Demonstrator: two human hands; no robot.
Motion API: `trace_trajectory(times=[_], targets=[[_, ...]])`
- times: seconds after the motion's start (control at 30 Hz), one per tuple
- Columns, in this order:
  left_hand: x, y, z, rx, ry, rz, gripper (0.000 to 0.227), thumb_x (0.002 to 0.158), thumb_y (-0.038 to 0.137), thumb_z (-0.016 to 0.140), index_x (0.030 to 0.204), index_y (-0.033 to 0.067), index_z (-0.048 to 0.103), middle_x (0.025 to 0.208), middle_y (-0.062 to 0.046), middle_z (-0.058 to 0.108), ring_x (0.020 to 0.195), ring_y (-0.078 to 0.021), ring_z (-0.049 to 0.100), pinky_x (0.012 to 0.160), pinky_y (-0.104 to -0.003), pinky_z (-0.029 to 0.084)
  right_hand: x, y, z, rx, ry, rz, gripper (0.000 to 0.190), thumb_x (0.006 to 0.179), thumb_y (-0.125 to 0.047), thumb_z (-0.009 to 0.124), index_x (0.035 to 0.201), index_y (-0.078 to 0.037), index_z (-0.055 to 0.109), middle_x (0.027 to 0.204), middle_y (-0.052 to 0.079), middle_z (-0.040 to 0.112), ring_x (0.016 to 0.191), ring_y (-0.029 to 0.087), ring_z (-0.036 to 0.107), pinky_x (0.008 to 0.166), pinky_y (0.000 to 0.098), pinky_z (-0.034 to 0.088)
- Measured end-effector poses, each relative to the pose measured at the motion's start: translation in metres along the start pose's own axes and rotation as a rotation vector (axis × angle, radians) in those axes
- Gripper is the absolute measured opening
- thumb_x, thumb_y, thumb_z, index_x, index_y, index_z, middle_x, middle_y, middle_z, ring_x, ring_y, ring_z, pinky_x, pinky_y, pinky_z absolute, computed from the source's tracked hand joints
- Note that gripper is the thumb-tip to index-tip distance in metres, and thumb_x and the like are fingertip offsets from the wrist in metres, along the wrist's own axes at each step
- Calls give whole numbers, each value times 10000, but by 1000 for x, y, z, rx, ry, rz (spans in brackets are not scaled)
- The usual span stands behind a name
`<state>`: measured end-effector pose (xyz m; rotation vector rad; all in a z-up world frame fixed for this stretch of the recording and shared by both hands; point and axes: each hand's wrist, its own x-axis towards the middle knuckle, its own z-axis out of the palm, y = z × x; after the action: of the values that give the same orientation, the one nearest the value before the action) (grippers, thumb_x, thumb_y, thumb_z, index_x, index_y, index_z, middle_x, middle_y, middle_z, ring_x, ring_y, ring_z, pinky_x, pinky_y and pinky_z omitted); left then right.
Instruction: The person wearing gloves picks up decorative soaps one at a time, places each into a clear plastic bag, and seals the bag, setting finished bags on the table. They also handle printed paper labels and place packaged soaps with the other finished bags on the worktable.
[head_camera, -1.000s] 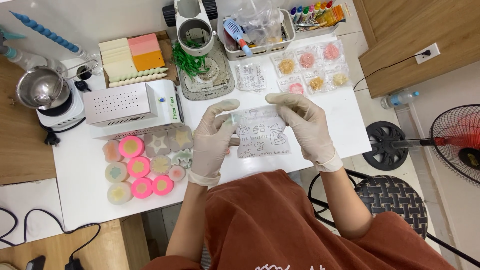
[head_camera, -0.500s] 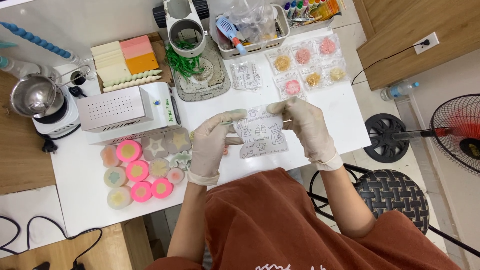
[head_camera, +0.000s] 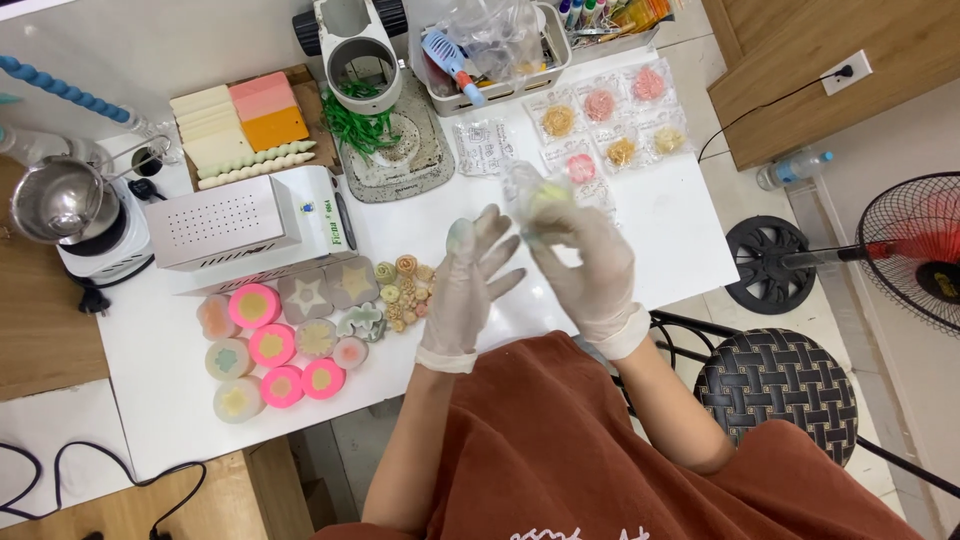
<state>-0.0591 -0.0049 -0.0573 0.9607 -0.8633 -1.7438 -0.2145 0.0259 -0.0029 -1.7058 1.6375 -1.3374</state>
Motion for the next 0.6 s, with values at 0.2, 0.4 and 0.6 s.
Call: trace_trajectory(times=[0.2,0.4,0.6], targets=[[16,-55,-6,-468,-62,-133,425,1091,215,632,1419,-44,553,1254,-123,641,1134,-217,591,949,-370,501,-12,-20,-12,-319,-236,-317,384,875,-63,795,1229,-84,647,1063,79,728,981,206,691,881,329,527],[17,-32,6,-439,-49,-296,345,1028,239,556,1272,-1,604,1178,-101,703,1047,-198,704,874,-440,628,-18,4,-36,119,99,263,412,954,-135,701,1348,-82,597,1206,53,681,1103,166,649,952,336,542],[25,-64,17,-203,-185,-391,441,1025,313,573,1300,-29,615,1211,-131,688,1071,-220,692,895,-439,604,-55,84,-42,788,137,871,318,1001,-245,638,1236,-31,649,1192,90,681,1074,180,656,919,374,563]])
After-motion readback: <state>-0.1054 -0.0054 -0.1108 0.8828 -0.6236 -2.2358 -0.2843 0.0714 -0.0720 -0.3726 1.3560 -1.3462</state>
